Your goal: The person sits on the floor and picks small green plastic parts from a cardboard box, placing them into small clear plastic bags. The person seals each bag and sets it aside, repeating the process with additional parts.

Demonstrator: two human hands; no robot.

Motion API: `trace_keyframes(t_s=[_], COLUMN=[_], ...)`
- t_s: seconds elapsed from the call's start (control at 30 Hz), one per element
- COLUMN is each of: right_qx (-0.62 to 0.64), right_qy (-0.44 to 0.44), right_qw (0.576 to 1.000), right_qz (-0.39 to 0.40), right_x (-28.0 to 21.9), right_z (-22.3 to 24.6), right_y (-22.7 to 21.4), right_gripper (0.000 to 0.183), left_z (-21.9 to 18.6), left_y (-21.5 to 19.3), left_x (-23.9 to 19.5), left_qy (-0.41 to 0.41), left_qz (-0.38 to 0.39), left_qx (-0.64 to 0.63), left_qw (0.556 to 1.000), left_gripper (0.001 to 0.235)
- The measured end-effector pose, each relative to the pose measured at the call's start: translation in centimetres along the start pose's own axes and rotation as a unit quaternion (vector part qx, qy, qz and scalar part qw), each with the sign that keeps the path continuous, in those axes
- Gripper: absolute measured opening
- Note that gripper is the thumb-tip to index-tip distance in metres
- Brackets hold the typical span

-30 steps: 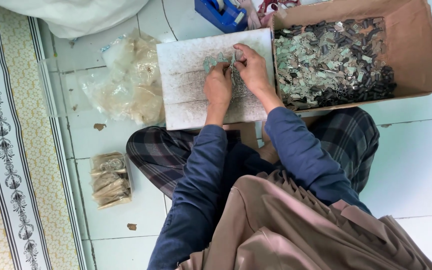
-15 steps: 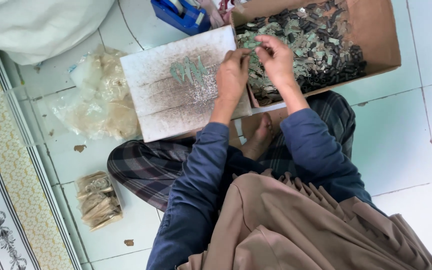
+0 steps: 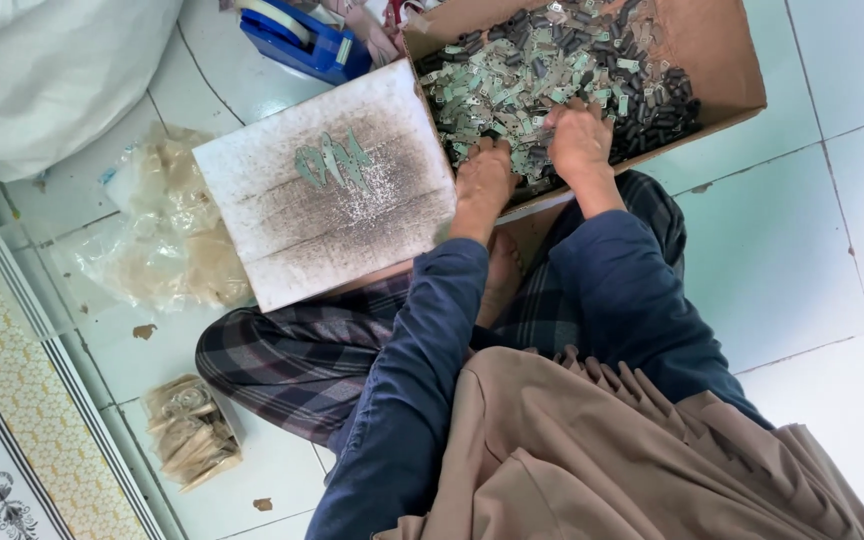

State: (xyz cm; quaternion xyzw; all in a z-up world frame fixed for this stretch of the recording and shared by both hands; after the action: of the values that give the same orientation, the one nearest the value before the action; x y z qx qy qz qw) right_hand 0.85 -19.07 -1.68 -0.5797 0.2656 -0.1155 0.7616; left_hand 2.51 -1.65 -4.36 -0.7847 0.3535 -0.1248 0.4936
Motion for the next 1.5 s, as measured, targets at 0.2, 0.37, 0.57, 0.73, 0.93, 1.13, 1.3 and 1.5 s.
trace_keyframes(t_s=[0.2,0.37,0.57,0.73,0.93,1.13,1.3,1.5], right_qx=[0.019,0.087,0.170,0.235,0.350,0.498,0.465,0.361], right_qy=[0.012,0.032,0.073,0.068,0.021,-0.039,-0.178,-0.154], right_qw=[0.999,0.995,0.982,0.969,0.936,0.865,0.864,0.917], right_qz=[0.029,0.043,0.047,0.022,-0.006,0.055,0.080,0.069], right_x=[0.0,-0.3,-0.9,-1.0,-2.7,-10.0,-13.6,-14.1], right_z=[0.0,-0.4,-0.3,-0.2,2.5,13.6,22.6,28.0], right_y=[1.2,0.7,-1.3,-1.6,-4.3,-6.8,-3.1,1.6], right_gripper=[0.025,0.016,0.019,0.020,0.017,0.015,0.026,0.034], left_z=[-1.4,-0.6,1.1,0.0,-1.6,1.5,11.0,15.0], left_y=[0.6,2.3,4.3,0.5,-7.3,-16.7,-16.7,-15.8], left_x=[1.1,1.3,1.9,0.9,-2.2,-12.2,-18.8,-20.0], left_qy=[0.026,0.040,0.017,-0.002,-0.007,-0.110,-0.204,-0.220], left_qz=[-0.064,-0.063,-0.037,-0.063,-0.228,-0.260,-0.342,-0.373], left_qx=[0.118,0.039,-0.016,-0.080,-0.320,-0.443,-0.380,-0.321], left_qw=[0.991,0.996,0.999,0.995,0.920,0.851,0.835,0.842], left_gripper=[0.047,0.039,0.035,0.030,0.017,0.022,0.028,0.027])
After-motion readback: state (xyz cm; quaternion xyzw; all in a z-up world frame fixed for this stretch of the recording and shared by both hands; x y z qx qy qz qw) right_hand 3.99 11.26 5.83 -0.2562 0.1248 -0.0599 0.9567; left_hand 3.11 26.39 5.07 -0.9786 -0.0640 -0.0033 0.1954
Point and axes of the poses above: each hand's wrist, its own x-axis towards the middle knuckle, its own y-axis out of the palm, z = x × y, the point moved 3 cm from there along x, towards the middle knuckle, and after that the axes turned 11 degrees about y, right-handed, at the moved point
